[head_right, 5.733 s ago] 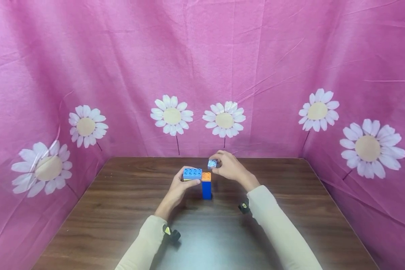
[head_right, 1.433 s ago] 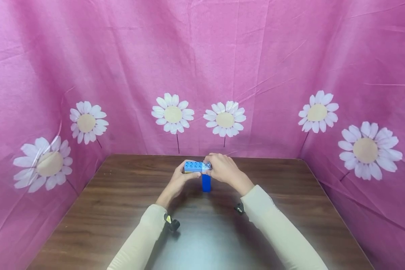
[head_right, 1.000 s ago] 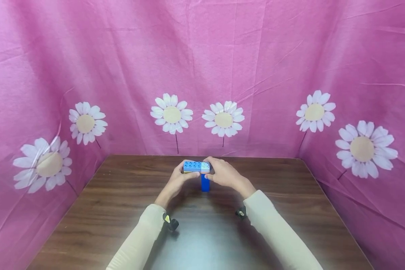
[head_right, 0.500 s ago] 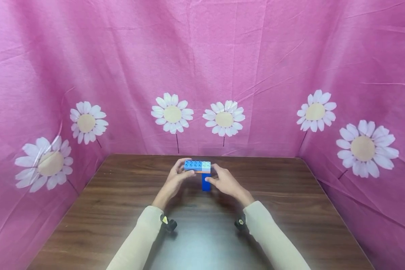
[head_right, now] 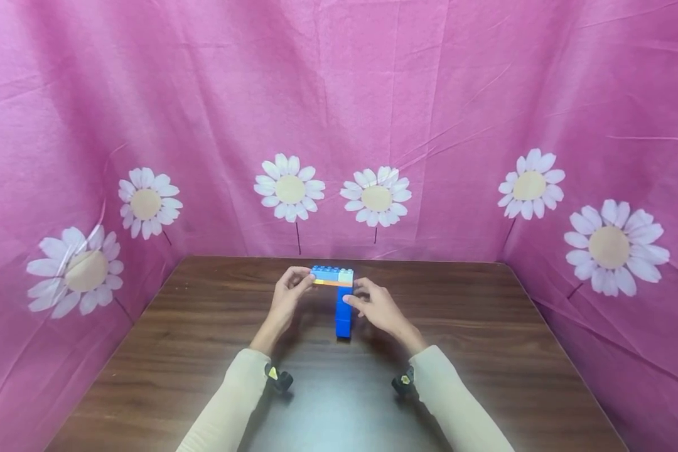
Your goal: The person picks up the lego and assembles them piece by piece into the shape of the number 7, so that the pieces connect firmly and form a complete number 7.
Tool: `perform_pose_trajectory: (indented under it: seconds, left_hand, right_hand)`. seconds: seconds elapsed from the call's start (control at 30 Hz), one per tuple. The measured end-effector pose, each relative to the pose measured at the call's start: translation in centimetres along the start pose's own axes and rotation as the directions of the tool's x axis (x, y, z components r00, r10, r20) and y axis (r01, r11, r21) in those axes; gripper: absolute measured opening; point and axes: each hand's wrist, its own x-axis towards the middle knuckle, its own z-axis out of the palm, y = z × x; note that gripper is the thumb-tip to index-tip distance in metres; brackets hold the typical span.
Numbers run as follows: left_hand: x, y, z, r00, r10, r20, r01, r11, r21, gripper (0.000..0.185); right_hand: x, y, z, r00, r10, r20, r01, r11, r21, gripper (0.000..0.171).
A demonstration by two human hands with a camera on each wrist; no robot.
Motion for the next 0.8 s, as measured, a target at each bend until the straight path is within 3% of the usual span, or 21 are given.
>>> perform_pose_trajectory:
  seconds: [0.1, 0.27, 0.53, 0.8]
  left_hand:
    - [0.2, -0.4, 0.4, 0.999, -0.038, -0.021, 0.039, 0.998, 0.042, 0.026]
    - [0.5, -1.2, 1.1, 0.999, -0.041, -0.027, 0.043, 0.992, 0.119, 0.025]
    - [1.0, -2.6, 1.0, 0.996, -0.091, -0.008, 0.09, 0.959, 0.268, 0.028]
    - [1.0, -3.7, 0.6, 0.993, -0.117, -0.023, 0.115, 0.887, 0.447, 0.03]
  right_hand:
    - [-0.1, 0.3, -0.5, 1.0, 0.013, -0.008, -0.013, 1.0, 0.0, 0.055]
    - [0.2, 1.2, -0.8, 0.999, 0.045, 0.0, -0.045, 0.999, 0.025, 0.059]
    - [1.1, 2.3, -0.2, 0.993, 0.115, -0.006, -0.115, 0.993, -0.009, 0.058]
    - [1.8, 2.7, 0.8, 0.987, 0.15, -0.051, -0.153, 0.986, -0.06, 0.049]
